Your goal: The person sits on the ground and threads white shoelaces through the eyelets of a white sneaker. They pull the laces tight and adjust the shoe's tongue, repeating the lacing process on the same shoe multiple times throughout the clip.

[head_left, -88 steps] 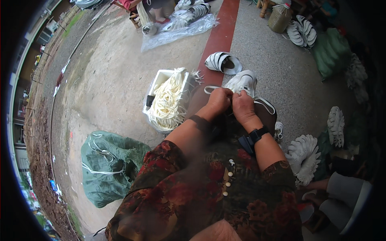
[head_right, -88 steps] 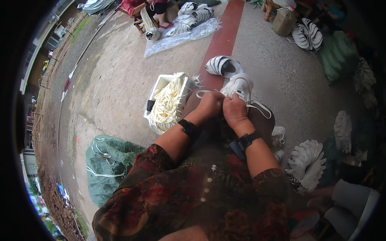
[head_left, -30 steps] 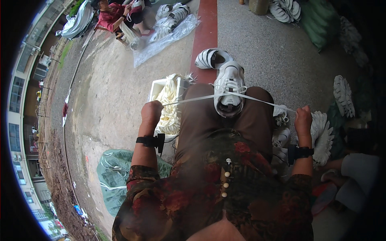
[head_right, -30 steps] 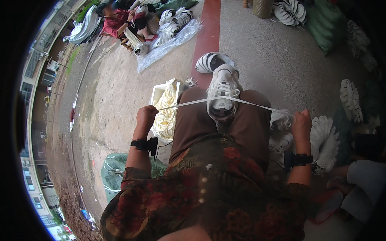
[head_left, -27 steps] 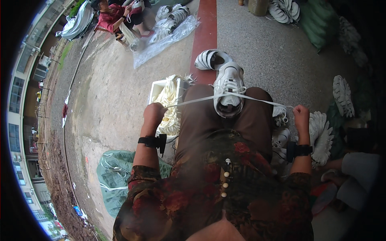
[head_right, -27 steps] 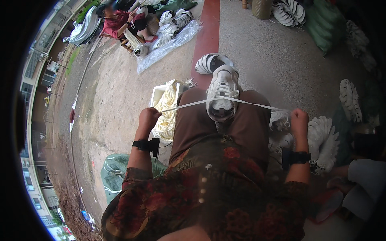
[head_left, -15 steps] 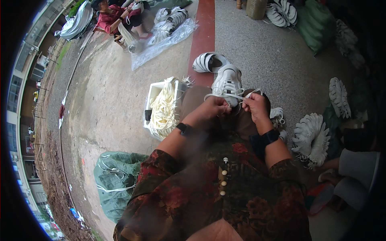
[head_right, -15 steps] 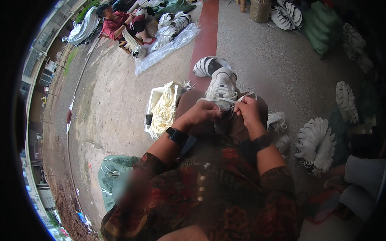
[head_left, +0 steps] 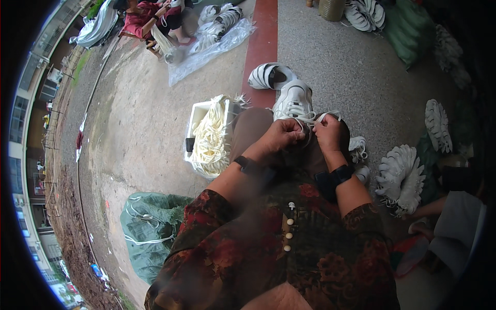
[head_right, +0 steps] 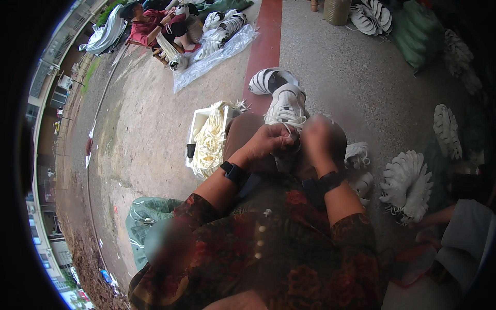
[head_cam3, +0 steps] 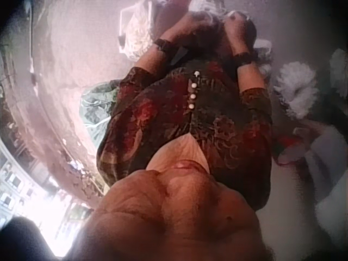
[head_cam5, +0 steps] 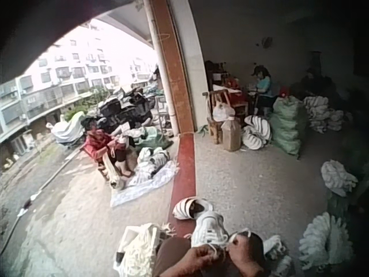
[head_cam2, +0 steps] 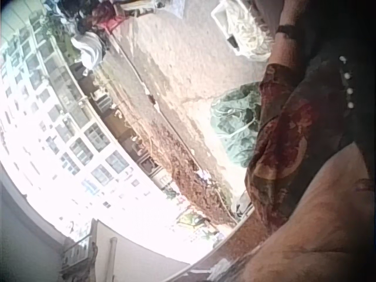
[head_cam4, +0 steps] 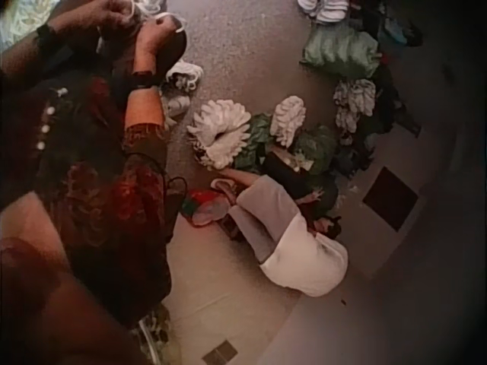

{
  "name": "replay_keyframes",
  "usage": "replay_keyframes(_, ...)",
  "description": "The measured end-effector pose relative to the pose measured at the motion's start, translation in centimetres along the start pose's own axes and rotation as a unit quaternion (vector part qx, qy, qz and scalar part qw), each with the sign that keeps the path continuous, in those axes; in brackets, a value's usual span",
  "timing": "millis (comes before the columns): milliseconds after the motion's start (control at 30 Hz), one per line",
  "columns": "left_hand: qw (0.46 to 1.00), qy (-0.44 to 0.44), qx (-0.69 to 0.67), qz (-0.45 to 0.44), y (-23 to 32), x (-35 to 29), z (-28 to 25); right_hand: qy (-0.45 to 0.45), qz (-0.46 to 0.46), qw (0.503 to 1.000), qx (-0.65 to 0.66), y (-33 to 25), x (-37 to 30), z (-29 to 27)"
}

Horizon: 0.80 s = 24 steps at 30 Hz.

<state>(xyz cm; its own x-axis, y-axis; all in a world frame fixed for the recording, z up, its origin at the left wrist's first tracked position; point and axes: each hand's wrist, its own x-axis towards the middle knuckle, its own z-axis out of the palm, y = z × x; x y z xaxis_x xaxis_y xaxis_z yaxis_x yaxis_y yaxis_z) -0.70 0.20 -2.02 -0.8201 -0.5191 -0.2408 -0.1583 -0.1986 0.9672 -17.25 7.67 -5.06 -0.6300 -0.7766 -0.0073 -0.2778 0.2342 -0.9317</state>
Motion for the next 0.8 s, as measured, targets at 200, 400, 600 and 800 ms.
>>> replay_keyframes(200,1.000,0.002,-0.014,0.006,0.0,0.0,0.1,0.002,0.000,0.999,0.036,0.2,0.2,0.2)
replay_keyframes(400,1.000,0.003,-0.023,0.000,-0.3,0.0,0.1,-0.012,-0.003,0.999,0.034,-0.1,0.3,0.2)
replay_keyframes(600,1.000,0.003,-0.017,-0.011,0.2,-0.1,0.2,-0.008,-0.113,0.989,-0.095,-0.3,0.4,0.9)
replay_keyframes(800,0.989,0.115,0.086,-0.032,0.8,0.2,1.1,-0.046,-0.083,0.989,-0.112,-0.9,0.7,0.2)
